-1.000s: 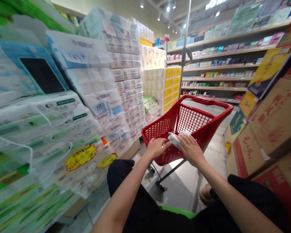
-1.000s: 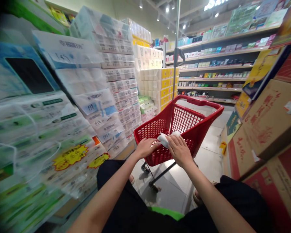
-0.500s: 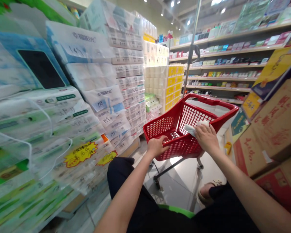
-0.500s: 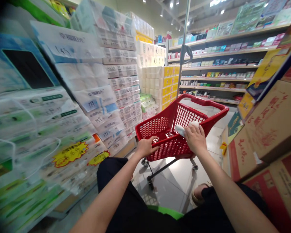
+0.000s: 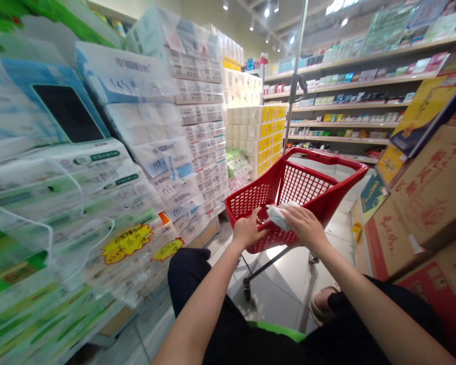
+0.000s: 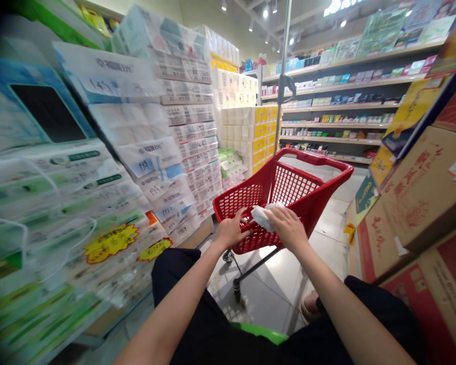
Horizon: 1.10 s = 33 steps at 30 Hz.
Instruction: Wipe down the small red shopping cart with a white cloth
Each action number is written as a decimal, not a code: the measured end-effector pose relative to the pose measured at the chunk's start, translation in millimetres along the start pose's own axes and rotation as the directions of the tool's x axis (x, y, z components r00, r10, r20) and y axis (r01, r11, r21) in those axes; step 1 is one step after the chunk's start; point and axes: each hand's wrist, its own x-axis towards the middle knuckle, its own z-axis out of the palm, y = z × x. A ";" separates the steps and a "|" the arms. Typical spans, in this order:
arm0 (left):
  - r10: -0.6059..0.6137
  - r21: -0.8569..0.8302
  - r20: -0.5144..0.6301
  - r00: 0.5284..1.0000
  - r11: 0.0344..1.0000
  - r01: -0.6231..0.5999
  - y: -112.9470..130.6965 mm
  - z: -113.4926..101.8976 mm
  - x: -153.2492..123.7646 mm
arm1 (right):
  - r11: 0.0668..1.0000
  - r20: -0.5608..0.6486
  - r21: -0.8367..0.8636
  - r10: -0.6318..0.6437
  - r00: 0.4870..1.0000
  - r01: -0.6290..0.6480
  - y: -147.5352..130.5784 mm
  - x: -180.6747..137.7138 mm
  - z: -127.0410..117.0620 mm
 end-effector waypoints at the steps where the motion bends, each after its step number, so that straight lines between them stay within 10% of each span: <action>1: 0.003 -0.016 0.001 1.000 1.000 -0.003 0.7 0.2 0.5 | 0.998 -0.009 -0.037 0.045 0.999 -0.046 18.3 -2.5 -0.6; 6: -0.012 -0.039 0.005 1.000 0.999 0.013 4.4 0.9 2.5 | 0.972 -0.055 -0.108 0.205 0.977 -0.210 63.7 -10.9 -0.3; 17: -0.049 -0.004 0.046 0.998 0.999 0.050 10.2 -4.8 -0.6 | 0.952 -0.065 0.269 0.168 0.984 -0.145 -6.0 14.9 -16.2; 22: -0.057 0.022 0.046 0.997 0.998 0.056 11.1 -5.1 -1.9 | 0.843 -0.152 0.229 0.524 0.838 -0.486 29.8 38.4 -61.6; 26: -0.042 0.018 0.036 0.998 0.999 0.041 13.9 -5.3 -0.7 | 0.801 -0.257 0.003 0.579 0.774 -0.598 58.8 50.1 -78.3; 30: -0.087 0.038 0.085 0.993 0.996 0.084 18.8 -7.6 -0.2 | 0.920 0.063 -0.086 0.389 0.919 -0.383 57.4 47.2 -55.2; 33: -0.079 0.035 0.081 0.994 0.996 0.077 19.9 -6.4 -0.2 | 0.958 0.254 0.016 0.272 0.928 -0.285 51.1 42.5 -30.8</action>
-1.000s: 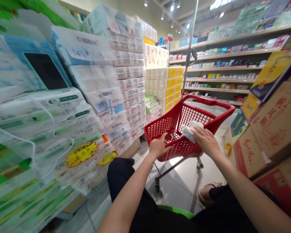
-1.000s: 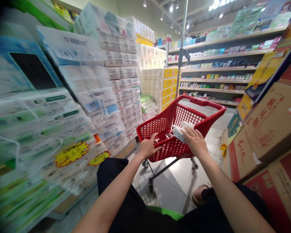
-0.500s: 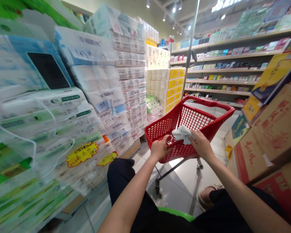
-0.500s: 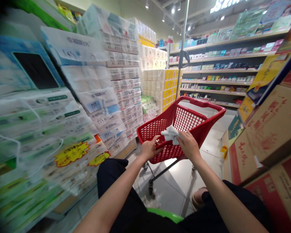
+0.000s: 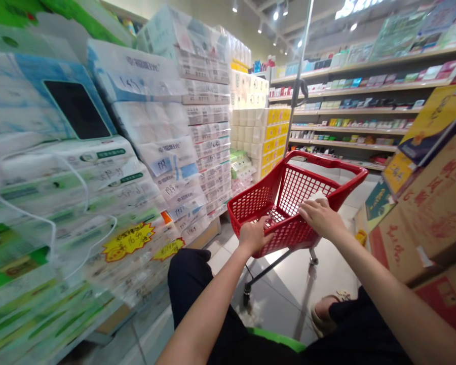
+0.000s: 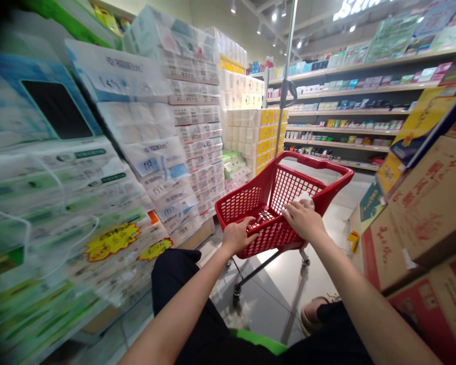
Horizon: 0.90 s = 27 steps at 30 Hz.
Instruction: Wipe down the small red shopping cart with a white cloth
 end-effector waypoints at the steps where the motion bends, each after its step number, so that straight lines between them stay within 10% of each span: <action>1: 0.013 -0.008 -0.012 1.000 1.000 -0.013 -0.5 1.2 0.1 | 1.000 -0.002 0.020 0.009 1.000 -0.009 1.3 1.0 5.9; 11: 0.072 -0.066 -0.088 0.994 0.995 -0.078 -8.9 16.4 1.8 | 0.996 -0.050 -0.067 -0.067 0.997 0.063 34.0 18.1 30.4; 21: 0.290 -0.162 -0.268 0.919 0.927 -0.339 -17.3 8.2 1.9 | 0.928 -0.144 0.117 -0.335 0.931 0.352 -114.7 -27.6 49.0; 27: 0.407 -0.172 -0.206 0.890 0.880 -0.442 -33.6 7.8 -2.8 | 0.913 -0.143 0.041 -0.397 0.906 0.407 -58.2 -20.6 48.2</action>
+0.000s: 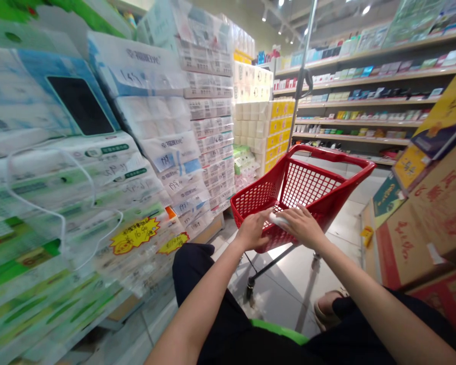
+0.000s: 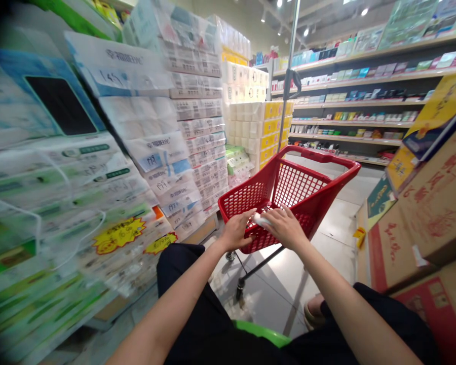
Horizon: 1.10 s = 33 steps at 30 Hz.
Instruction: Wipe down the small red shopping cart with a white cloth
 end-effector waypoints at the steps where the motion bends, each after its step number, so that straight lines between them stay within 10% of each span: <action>1: -0.012 0.005 -0.004 1.000 1.000 0.012 -1.6 0.4 -0.4 | 0.998 -0.010 -0.033 0.052 0.999 -0.052 18.9 -4.5 -2.0; 8: -0.074 0.030 -0.004 0.997 0.997 0.074 1.9 6.7 8.0 | 0.932 -0.059 -0.140 0.329 0.942 -0.335 89.8 -17.8 -4.4; 19: -0.028 0.068 -0.071 0.997 0.997 0.033 6.4 12.8 6.5 | 0.999 -0.060 0.024 0.028 0.998 -0.027 -63.4 6.1 17.2; 23: -0.001 0.034 -0.054 0.999 0.999 0.002 6.3 11.0 2.0 | 0.999 -0.029 0.001 -0.044 0.999 0.044 -29.7 -1.4 7.5; 29: -0.045 0.078 0.014 0.999 0.996 0.043 13.6 11.6 -1.3 | 0.971 -0.090 -0.097 0.210 0.973 -0.219 48.0 -23.8 -3.6; 33: -0.030 0.084 -0.021 0.999 0.996 0.032 20.4 18.6 2.7 | 0.950 -0.118 -0.096 0.286 0.951 -0.297 43.2 -25.3 -1.5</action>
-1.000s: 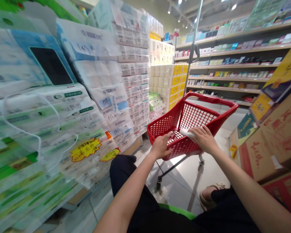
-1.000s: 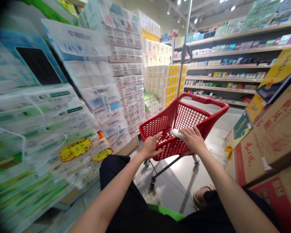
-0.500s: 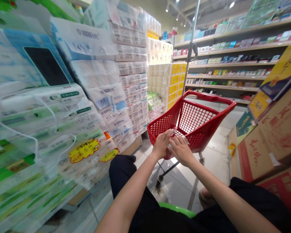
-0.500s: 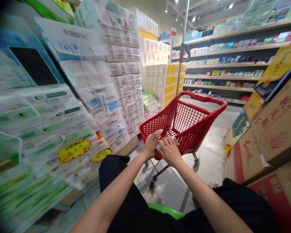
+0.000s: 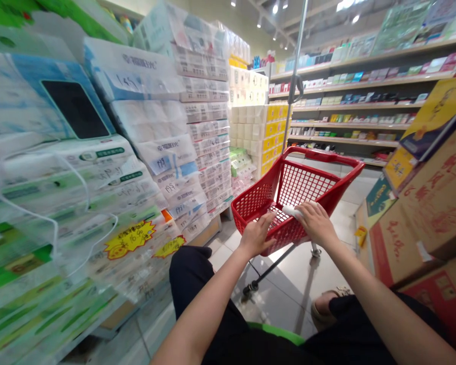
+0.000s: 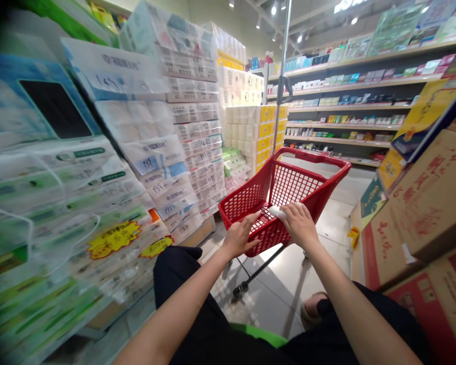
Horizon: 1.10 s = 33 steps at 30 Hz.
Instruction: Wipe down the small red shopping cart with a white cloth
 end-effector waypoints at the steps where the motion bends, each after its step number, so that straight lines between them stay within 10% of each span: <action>1: 0.002 -0.003 -0.012 1.000 1.000 -0.002 1.2 1.7 1.3 | 1.000 -0.011 0.007 0.002 1.000 -0.002 -10.0 -1.5 0.0; 10: 0.035 -0.009 -0.006 0.999 0.999 -0.035 3.8 2.0 2.3 | 0.957 -0.013 0.130 -0.261 0.965 0.260 -99.7 -20.6 -5.9; 14: 0.030 0.015 0.003 1.000 0.999 -0.030 4.0 4.7 1.4 | 0.951 0.025 0.083 -0.302 0.953 0.299 -59.8 -17.7 -5.5; 23: 0.018 -0.028 -0.080 0.997 0.999 -0.021 2.1 11.8 3.7 | 0.995 -0.004 -0.076 0.058 0.998 -0.058 38.3 -1.3 3.4; 28: -0.008 -0.064 -0.107 0.994 0.998 0.002 4.2 14.0 5.3 | 0.993 -0.075 -0.027 0.116 0.990 -0.118 -12.1 -8.2 9.2; 33: -0.001 -0.079 -0.114 0.993 0.997 -0.008 3.5 17.3 5.7 | 0.992 -0.047 0.099 -0.073 0.996 0.077 -80.2 -18.3 4.6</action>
